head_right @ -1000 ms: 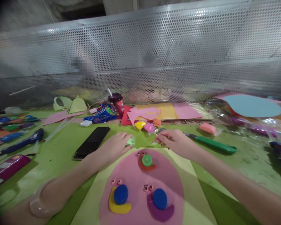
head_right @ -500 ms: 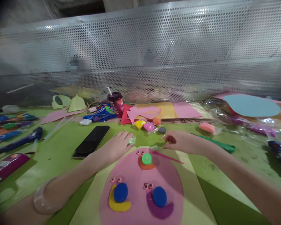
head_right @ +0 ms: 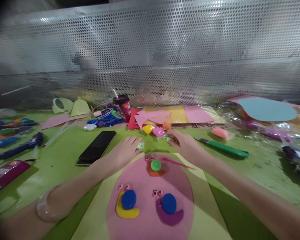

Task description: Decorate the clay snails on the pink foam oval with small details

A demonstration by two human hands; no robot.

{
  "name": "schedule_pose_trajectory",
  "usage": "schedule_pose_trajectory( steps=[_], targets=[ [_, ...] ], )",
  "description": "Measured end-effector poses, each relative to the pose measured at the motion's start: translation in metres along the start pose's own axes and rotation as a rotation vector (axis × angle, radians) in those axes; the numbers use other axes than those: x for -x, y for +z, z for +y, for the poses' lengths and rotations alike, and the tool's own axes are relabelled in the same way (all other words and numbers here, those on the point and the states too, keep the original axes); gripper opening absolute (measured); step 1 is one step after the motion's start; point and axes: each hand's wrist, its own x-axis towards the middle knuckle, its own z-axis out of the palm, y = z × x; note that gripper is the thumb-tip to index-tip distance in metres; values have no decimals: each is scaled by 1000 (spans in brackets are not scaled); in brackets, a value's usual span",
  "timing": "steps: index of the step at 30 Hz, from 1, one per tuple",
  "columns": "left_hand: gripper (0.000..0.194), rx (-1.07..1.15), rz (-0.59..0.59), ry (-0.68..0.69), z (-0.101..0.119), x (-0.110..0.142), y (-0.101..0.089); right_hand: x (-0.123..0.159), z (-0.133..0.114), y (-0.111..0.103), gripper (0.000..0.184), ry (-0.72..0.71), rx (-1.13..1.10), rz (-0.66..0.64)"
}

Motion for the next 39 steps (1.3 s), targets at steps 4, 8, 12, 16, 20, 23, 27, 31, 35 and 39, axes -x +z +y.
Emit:
schedule_pose_trajectory(
  steps=[4,8,12,16,20,23,27,31,35,39],
  targets=[
    [68,51,129,-97,-3,-4,1,-1,-5,-10,28,-68,-44,128],
    [69,383,231,-100,10,0,-18,10,-23,-8,16,-42,-90,163],
    [54,1326,-50,-50,39,13,-42,28,-45,-2,15,-276,-32,257],
    [50,2003,-329,-7,62,24,-49,37,-58,3,25,-462,0,336],
    [37,2198,-347,-124,66,24,-46,35,-60,7,19,-389,13,423],
    [31,2226,-328,-185,63,22,-41,32,-58,9,12,-425,-2,428],
    [34,2171,-294,-307,63,21,-37,31,-59,12,16,-441,50,417],
    [39,2074,-296,-314,63,21,-38,32,-62,12,23,-398,70,376],
    [35,1999,-310,-294,58,18,-42,26,-57,4,24,-397,31,371],
    [19,2024,-221,-392,53,15,-44,15,-42,-8,14,-181,-107,430]
  ],
)
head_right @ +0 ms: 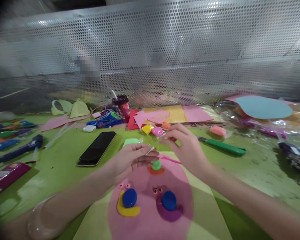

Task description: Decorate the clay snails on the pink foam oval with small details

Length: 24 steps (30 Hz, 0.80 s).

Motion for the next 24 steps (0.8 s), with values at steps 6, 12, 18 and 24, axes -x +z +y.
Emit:
schedule_pose_trajectory(
  steps=[6,12,18,24],
  targets=[
    [17,103,21,-1,-4,-3,-1,-2,3,-5,18,231,-76,-69],
    [23,-76,115,104,6,-14,-16,4,-8,-3,35,53,-16,-233],
    [37,-1193,269,483,30,-24,-64,1,-3,-2,33,98,42,-289],
    [54,-1845,226,492,19,-28,-79,1,-1,1,23,120,51,-365]
  ],
)
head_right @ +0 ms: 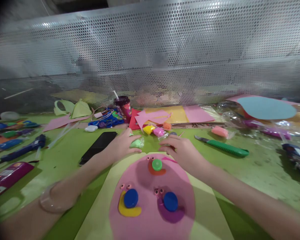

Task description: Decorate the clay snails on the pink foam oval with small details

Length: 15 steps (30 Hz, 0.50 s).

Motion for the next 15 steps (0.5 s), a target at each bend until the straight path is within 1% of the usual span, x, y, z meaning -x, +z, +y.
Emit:
schedule_pose_trajectory(
  steps=[2,3,4,6,8,10,12,15],
  targets=[
    [40,-59,10,-1,1,-2,3,0,-1,1,26,40,-18,-39],
    [36,-54,19,-1,1,-3,4,0,-1,1,29,64,-32,-62],
    [33,-23,33,0,1,-4,3,0,-1,1,32,82,-43,-80],
    [34,109,63,2,3,-5,0,1,0,2,36,87,-29,-80],
    [36,279,83,17,9,-4,-5,2,-1,1,40,47,31,-52],
    [34,394,108,59,17,-2,-10,3,-3,1,43,-23,87,-41],
    [32,425,160,111,27,1,-15,5,-6,1,47,-73,118,-68],
    [31,374,239,163,38,5,-19,10,-12,3,48,-100,168,-101]
  ],
)
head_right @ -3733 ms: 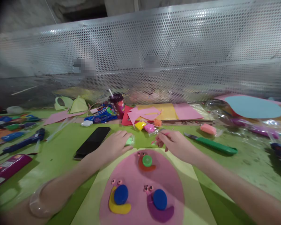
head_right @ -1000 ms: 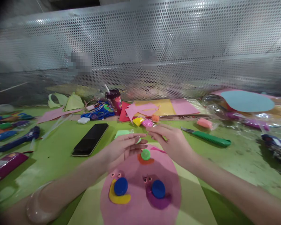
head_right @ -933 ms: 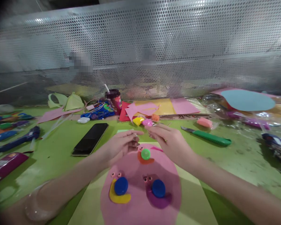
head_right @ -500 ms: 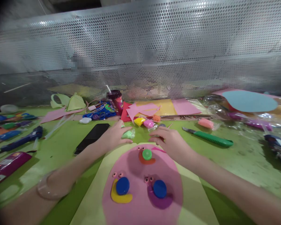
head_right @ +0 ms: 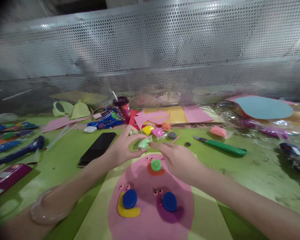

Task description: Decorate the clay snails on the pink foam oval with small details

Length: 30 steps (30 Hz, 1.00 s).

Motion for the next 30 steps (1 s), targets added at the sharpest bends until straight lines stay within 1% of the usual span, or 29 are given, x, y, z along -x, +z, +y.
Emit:
schedule_pose_trajectory(
  steps=[6,10,13,16,18,23,26,28,30],
  targets=[
    [25,-122,152,141,9,5,6,9,-11,5,44,55,101,18],
    [23,-221,159,229,16,10,11,11,-17,5,38,65,110,37],
    [27,-272,199,323,20,13,11,11,-19,5,31,76,148,52],
    [28,-297,228,398,22,15,10,10,-19,4,26,50,195,40],
    [28,-299,223,412,22,16,11,9,-18,3,22,50,209,8],
    [25,-307,212,447,23,19,18,7,-16,4,15,131,153,-51],
    [25,-302,260,472,24,18,20,8,-16,7,15,165,123,-63],
    [25,-317,301,447,24,17,20,9,-16,9,15,196,107,-60],
    [26,-339,334,400,23,15,18,9,-14,9,15,238,42,-27]
  ],
)
